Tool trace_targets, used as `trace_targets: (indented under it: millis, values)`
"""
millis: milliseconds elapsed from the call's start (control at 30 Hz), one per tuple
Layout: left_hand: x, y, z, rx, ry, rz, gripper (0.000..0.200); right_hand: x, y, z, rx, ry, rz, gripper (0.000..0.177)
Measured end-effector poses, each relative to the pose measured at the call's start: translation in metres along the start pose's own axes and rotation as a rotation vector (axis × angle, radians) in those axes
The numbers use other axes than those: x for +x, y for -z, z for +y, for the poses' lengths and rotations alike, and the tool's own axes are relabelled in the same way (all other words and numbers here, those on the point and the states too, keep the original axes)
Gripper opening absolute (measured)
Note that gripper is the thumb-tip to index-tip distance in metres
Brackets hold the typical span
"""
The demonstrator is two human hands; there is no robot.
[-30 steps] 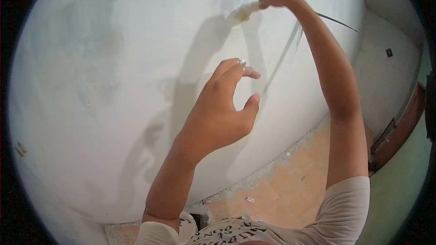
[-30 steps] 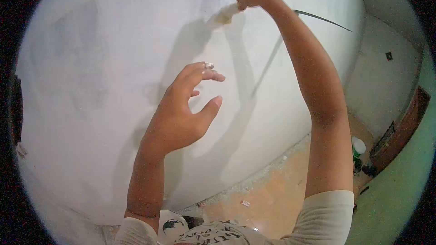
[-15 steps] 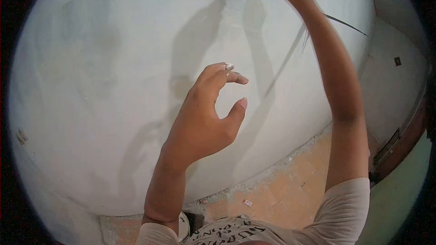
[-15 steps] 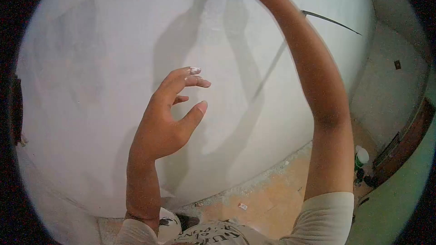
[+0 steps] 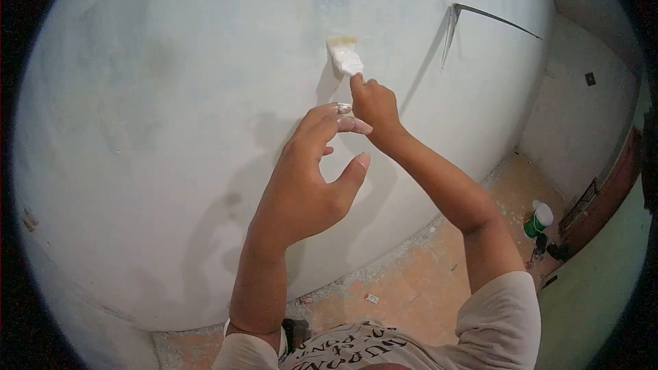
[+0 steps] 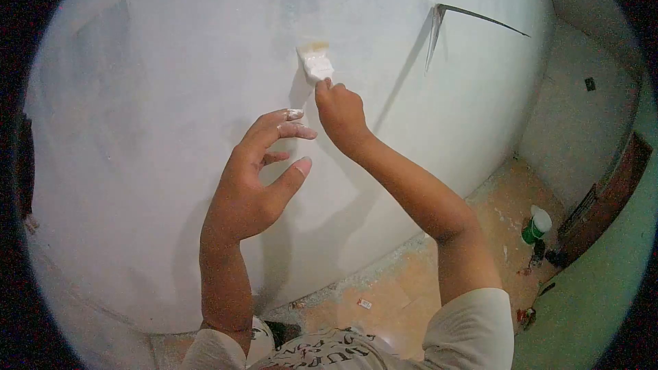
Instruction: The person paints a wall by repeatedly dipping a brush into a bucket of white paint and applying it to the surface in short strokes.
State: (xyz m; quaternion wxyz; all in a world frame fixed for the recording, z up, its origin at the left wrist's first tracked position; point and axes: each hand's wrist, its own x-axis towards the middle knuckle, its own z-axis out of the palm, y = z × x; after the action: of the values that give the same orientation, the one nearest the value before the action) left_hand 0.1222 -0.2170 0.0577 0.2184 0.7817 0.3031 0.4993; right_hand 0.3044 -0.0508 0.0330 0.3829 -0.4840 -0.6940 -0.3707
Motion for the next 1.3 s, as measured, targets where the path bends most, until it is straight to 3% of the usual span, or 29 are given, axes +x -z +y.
trace_targets:
  millis: [67, 133, 200, 267, 400, 533, 600, 733, 867, 967, 1067, 1133, 1167, 1300]
  values:
    - [-0.001, 0.0, -0.001, -0.045, 0.017, 0.004, 0.031, -0.006, 0.007, 0.014, 0.055, 0.012, -0.231, 0.019]
    - [-0.005, -0.001, -0.004, -0.057, 0.036, -0.009, 0.031, -0.002, 0.016, 0.033, 0.092, 0.004, -0.18, 0.015]
    - [-0.011, -0.003, -0.011, -0.068, 0.054, -0.021, 0.031, 0.009, 0.031, 0.055, 0.548, -0.232, -0.309, 0.024]
    - [-0.018, -0.008, -0.02, -0.083, 0.071, -0.038, 0.03, 0.022, 0.062, 0.05, 0.806, -0.643, -0.453, 0.034]
    - [-0.036, -0.017, -0.033, -0.086, 0.092, -0.045, 0.029, 0.021, 0.041, 0.048, 1.399, -0.724, -0.308, 0.037]
    - [-0.046, -0.024, -0.043, -0.103, 0.121, -0.049, 0.025, 0.046, 0.011, 0.034, 1.527, -0.647, -0.38, 0.037]
    - [-0.044, -0.025, -0.042, -0.081, 0.119, -0.041, 0.025, 0.053, -0.001, 0.029, 1.584, -0.788, -0.598, 0.039]
    - [-0.014, -0.013, -0.023, -0.171, 0.172, -0.023, 0.025, 0.062, -0.003, 0.035, 1.742, -0.868, -0.704, 0.043]
    - [-0.01, -0.013, -0.028, -0.159, 0.161, -0.034, 0.026, 0.016, -0.014, 0.043, 1.666, -0.926, -0.926, 0.044]
    - [-0.015, -0.013, -0.031, -0.133, 0.166, -0.039, 0.025, -0.006, -0.012, 0.058, 1.483, -0.927, -0.977, 0.045]
    - [-0.016, -0.012, -0.026, -0.155, 0.186, -0.028, 0.024, -0.002, 0.02, 0.058, 0.843, -0.792, -0.583, 0.042]
    - [-0.017, -0.012, -0.021, -0.149, 0.184, -0.019, 0.023, 0.003, 0.015, 0.061, 0.754, -0.603, -0.215, 0.037]
    - [-0.016, -0.012, -0.021, -0.07, 0.128, -0.043, 0.044, 0.006, 0.018, 0.07, 0.696, -0.562, -0.132, 0.032]
    - [-0.016, -0.012, -0.015, 0.038, 0.048, -0.017, 0.042, 0.046, 0.038, 0.072, 0.575, -0.363, 0.134, 0.027]
